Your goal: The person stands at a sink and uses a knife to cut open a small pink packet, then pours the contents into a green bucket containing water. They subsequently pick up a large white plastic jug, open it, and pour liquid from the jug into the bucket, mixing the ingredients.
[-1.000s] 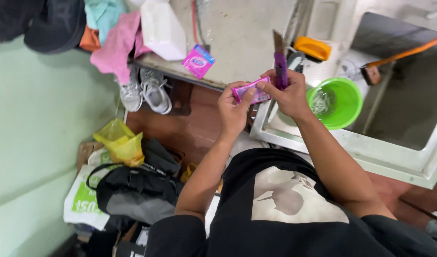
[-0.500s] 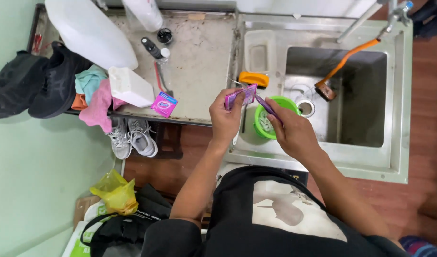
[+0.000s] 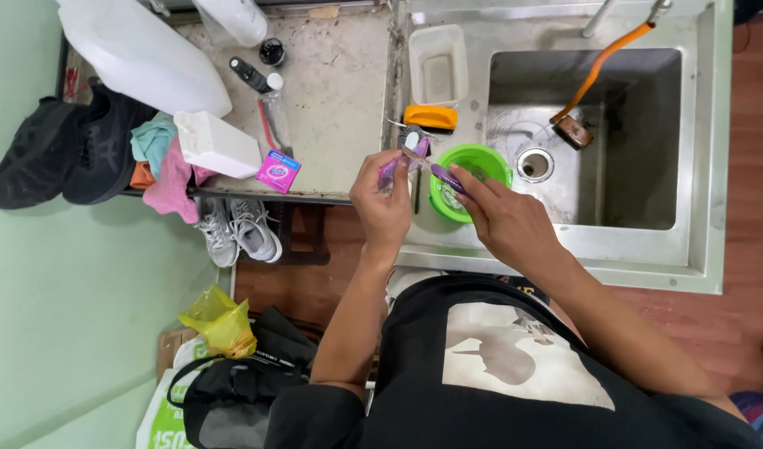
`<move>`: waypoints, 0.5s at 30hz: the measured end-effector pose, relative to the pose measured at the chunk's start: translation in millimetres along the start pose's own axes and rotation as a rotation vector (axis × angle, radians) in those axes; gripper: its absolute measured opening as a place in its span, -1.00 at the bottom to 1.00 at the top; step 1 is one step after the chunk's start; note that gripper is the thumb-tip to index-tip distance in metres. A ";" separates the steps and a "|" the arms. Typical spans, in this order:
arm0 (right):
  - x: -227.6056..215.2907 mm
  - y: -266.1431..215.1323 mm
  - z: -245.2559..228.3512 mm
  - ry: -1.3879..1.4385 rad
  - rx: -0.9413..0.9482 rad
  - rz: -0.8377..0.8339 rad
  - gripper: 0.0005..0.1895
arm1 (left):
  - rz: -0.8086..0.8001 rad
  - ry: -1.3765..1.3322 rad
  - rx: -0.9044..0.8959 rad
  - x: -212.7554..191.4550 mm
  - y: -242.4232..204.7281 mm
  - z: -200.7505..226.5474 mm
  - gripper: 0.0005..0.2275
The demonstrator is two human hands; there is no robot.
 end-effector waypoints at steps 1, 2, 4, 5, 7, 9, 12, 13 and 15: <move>5.0 0.6 0.5 -0.007 -0.003 -0.013 -0.65 | 0.011 0.012 0.006 -3.1 -1.8 -0.5 -0.95; 10.8 1.5 0.2 -0.013 -0.006 -0.027 -0.65 | 0.022 0.024 0.011 -7.1 -3.3 -1.6 -0.94; 18.1 14.2 -15.4 -0.001 -0.042 -0.046 -0.65 | 0.074 0.037 0.002 -21.6 -5.2 -7.0 -0.95; 21.5 23.9 -23.0 0.005 -0.073 -0.050 -0.65 | 0.119 0.043 0.007 -29.0 -3.2 -10.0 -0.95; 35.7 34.3 -34.9 0.003 -0.071 -0.108 -0.64 | 0.169 0.062 0.006 -47.9 -0.4 -19.2 -0.95; 49.7 38.7 -44.5 0.001 -0.077 -0.178 -0.63 | 0.227 0.084 -0.005 -69.3 -0.8 -27.9 -0.95; 68.5 49.4 -53.4 -0.072 -0.124 -0.230 -0.61 | 0.335 0.059 -0.037 -100.5 1.7 -41.3 -0.94; 75.8 52.8 -55.8 -0.084 -0.129 -0.260 -0.60 | 0.334 0.052 -0.035 -106.6 0.1 -43.2 -0.94; 89.2 61.7 -69.4 -0.099 -0.152 -0.309 -0.60 | 0.355 0.049 -0.047 -118.9 -4.0 -49.5 -0.93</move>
Point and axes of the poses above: each hand's wrist, its own y-axis towards the middle knuckle, its own x-axis out of the palm, z = x × y, the point moved 6 cm from there along y, towards the middle knuckle, and after that the axes turned 3 degrees about -x, right-handed, at the moved point
